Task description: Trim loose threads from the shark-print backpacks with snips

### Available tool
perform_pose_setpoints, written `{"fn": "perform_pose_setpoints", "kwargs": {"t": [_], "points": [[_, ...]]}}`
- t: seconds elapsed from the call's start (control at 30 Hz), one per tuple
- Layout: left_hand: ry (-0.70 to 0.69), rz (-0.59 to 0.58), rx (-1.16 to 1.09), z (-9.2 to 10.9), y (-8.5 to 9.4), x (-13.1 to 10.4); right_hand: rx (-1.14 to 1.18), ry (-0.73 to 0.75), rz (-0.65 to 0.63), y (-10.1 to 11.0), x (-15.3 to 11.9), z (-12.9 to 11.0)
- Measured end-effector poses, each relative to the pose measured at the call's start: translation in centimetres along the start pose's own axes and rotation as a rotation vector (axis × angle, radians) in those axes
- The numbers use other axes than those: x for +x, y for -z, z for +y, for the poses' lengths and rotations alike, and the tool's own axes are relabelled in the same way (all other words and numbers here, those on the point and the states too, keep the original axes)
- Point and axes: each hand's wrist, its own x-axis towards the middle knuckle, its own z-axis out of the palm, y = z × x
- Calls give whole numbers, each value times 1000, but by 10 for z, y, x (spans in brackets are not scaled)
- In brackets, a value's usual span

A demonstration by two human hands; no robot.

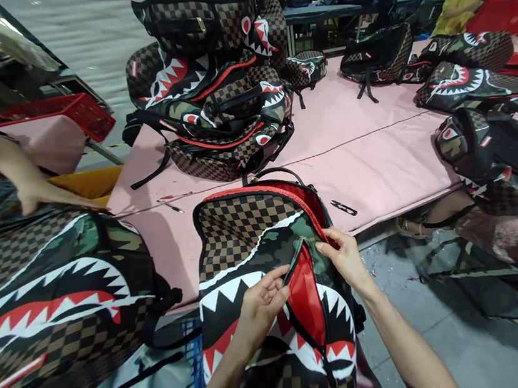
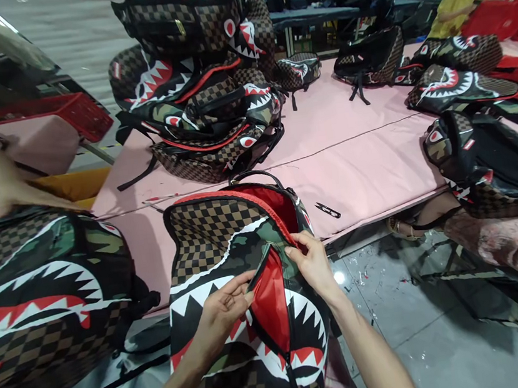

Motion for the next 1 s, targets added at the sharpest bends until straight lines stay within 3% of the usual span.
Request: {"fn": "perform_pose_setpoints", "kwargs": {"t": [0.13, 0.23, 0.3, 0.47, 0.57, 0.8, 1.0], "points": [[-223, 7, 268, 3, -5, -5, -108, 68, -63, 3, 6, -11], [-413, 48, 473, 6, -9, -11, -132, 19, -22, 0, 13, -18], [-458, 51, 538, 7, -12, -13, -79, -37, -40, -4, 17, -20], [-504, 19, 593, 7, -16, -14, 278, -270, -86, -14, 21, -16], [-483, 11, 588, 5, -15, -13, 362, -351, -92, -15, 20, -14], [-416, 18, 585, 5, -15, -14, 417, -372, -78, -15, 20, -13], [-467, 29, 583, 4, -15, -14, 420, -361, -53, -15, 21, -14]]}}
